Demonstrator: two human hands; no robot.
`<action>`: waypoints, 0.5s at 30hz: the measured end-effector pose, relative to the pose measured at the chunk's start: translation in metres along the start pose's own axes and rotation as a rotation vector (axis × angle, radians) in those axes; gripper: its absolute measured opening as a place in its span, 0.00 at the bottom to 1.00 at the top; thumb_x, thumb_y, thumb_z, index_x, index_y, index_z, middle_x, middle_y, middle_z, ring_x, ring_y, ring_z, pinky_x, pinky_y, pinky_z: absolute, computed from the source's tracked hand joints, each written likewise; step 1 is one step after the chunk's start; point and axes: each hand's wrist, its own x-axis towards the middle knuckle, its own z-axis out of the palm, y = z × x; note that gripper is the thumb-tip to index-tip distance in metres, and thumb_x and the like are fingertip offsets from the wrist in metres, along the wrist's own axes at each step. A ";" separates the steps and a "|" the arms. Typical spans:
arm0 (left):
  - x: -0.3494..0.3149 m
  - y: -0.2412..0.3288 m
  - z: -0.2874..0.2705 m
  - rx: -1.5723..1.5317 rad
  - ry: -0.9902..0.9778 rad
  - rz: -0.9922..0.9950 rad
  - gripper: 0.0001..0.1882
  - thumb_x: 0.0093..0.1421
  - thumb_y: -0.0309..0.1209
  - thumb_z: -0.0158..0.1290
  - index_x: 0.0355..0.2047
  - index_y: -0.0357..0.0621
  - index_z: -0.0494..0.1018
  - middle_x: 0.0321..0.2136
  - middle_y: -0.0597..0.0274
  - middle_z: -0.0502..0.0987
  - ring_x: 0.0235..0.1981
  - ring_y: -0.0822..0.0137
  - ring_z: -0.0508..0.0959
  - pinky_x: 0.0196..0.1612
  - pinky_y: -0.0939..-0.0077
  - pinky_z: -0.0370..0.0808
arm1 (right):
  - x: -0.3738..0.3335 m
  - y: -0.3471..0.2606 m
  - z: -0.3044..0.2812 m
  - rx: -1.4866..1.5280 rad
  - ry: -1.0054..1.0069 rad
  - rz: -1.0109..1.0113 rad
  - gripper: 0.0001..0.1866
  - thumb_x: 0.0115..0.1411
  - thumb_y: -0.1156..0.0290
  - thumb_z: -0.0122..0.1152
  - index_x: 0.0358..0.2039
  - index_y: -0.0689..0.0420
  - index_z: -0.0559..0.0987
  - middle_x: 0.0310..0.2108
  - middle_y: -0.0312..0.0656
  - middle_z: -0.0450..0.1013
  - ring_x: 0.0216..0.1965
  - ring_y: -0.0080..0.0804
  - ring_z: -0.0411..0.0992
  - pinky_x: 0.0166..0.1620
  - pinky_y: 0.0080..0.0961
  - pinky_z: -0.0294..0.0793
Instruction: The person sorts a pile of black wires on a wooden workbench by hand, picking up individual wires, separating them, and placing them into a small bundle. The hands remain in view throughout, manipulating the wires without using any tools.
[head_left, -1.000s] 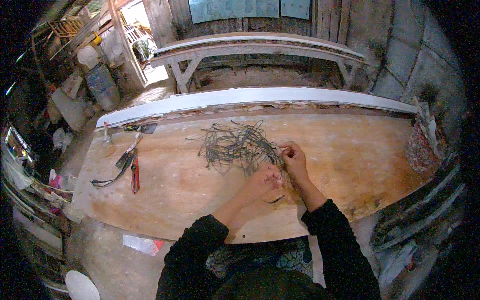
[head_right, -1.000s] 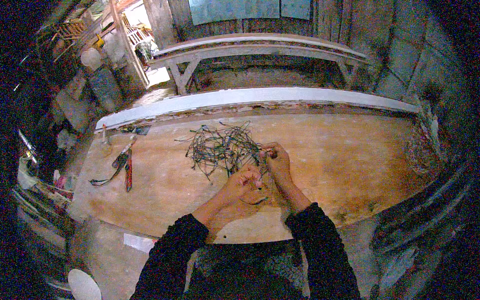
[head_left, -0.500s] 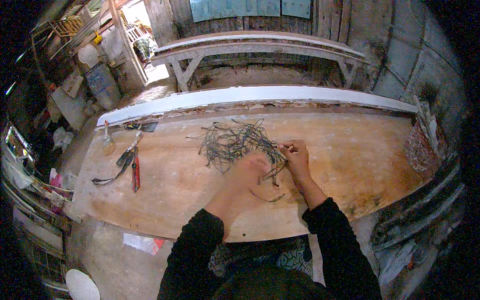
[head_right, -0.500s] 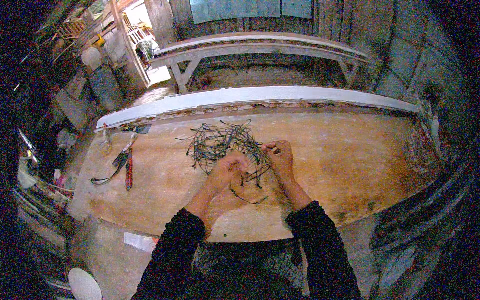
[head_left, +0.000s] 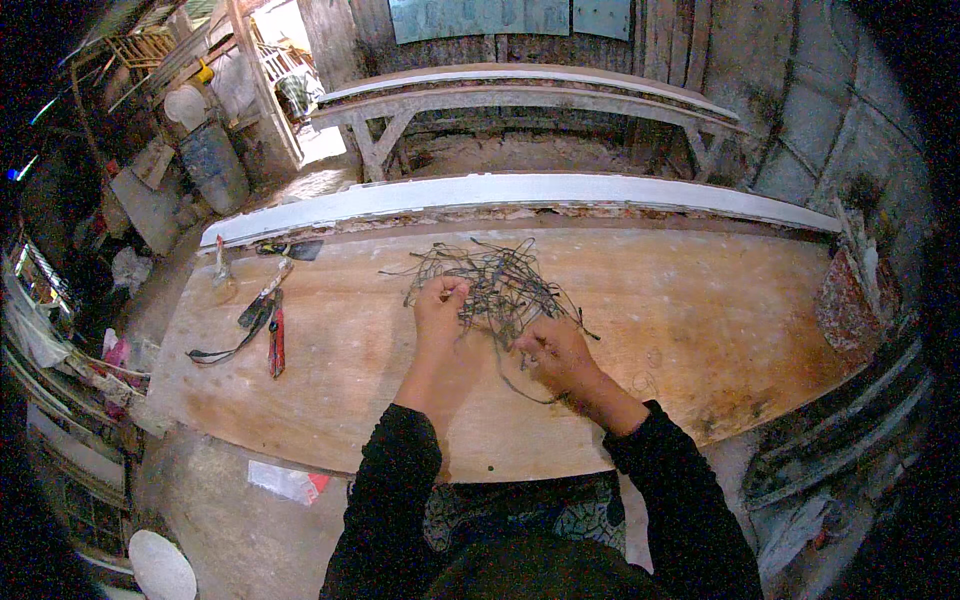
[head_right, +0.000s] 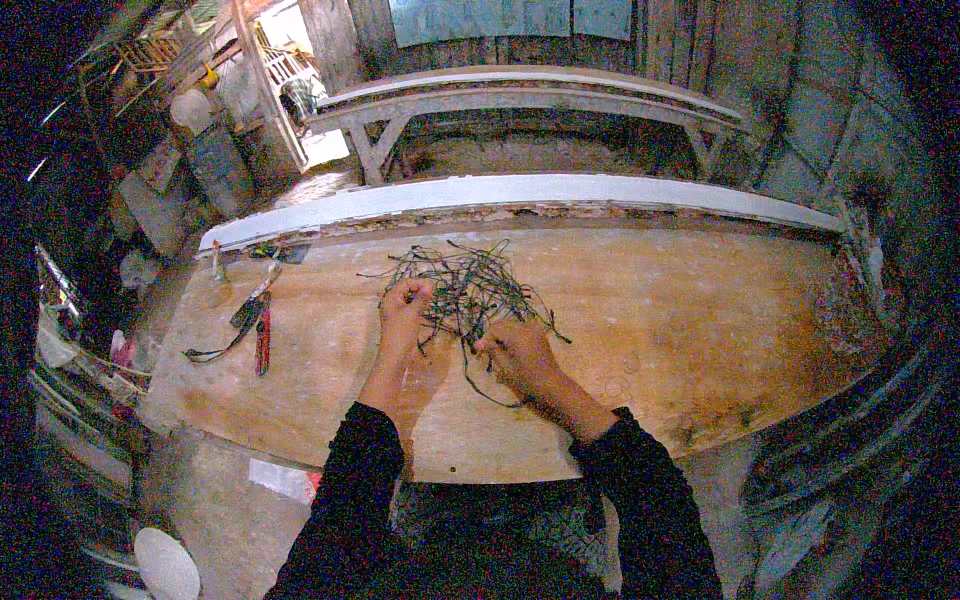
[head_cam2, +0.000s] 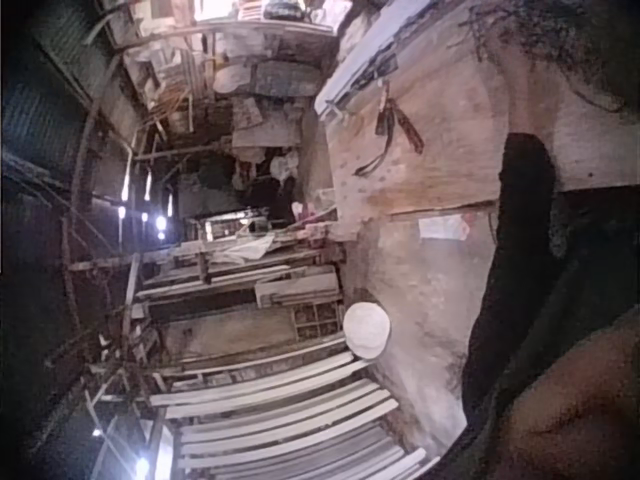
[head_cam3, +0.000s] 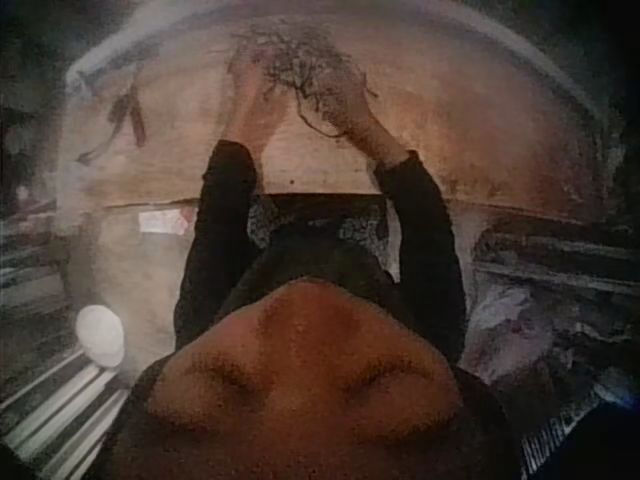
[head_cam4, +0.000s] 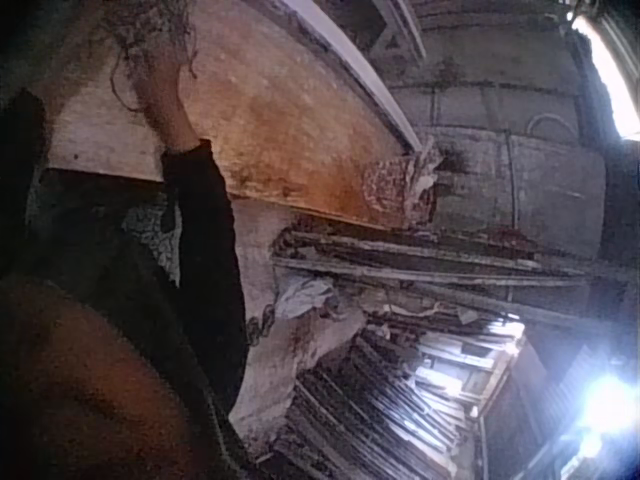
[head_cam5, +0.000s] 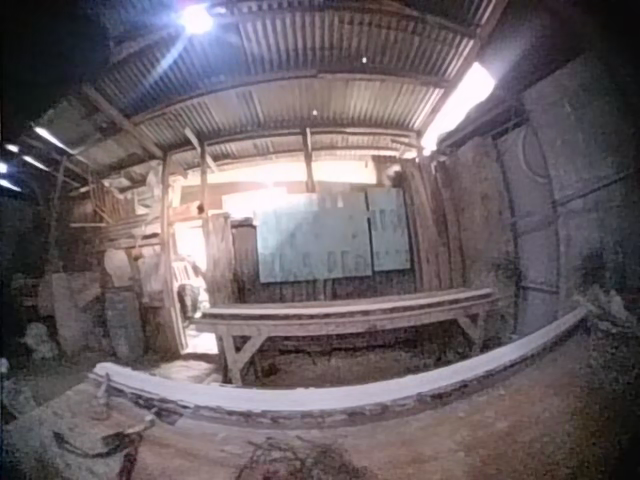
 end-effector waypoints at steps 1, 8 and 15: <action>-0.002 0.003 0.000 -0.025 0.004 -0.010 0.07 0.50 0.29 0.54 0.27 0.37 0.72 0.21 0.66 0.71 0.24 0.75 0.69 0.29 0.83 0.67 | 0.001 -0.003 0.003 -0.031 -0.042 -0.018 0.06 0.51 0.72 0.54 0.21 0.60 0.73 0.19 0.43 0.69 0.25 0.35 0.69 0.28 0.29 0.67; 0.003 -0.007 -0.003 0.055 -0.105 -0.045 0.06 0.48 0.28 0.55 0.27 0.40 0.73 0.22 0.65 0.73 0.24 0.72 0.71 0.29 0.78 0.68 | -0.001 0.008 -0.005 0.046 0.155 0.086 0.07 0.51 0.70 0.54 0.23 0.60 0.74 0.21 0.43 0.68 0.24 0.34 0.66 0.29 0.27 0.64; -0.016 0.031 0.001 0.623 -0.398 -0.208 0.11 0.44 0.36 0.58 0.20 0.41 0.73 0.19 0.58 0.74 0.22 0.67 0.73 0.28 0.72 0.69 | 0.004 0.037 -0.023 -0.196 0.285 0.350 0.14 0.50 0.59 0.55 0.23 0.58 0.76 0.24 0.45 0.70 0.27 0.40 0.68 0.31 0.33 0.66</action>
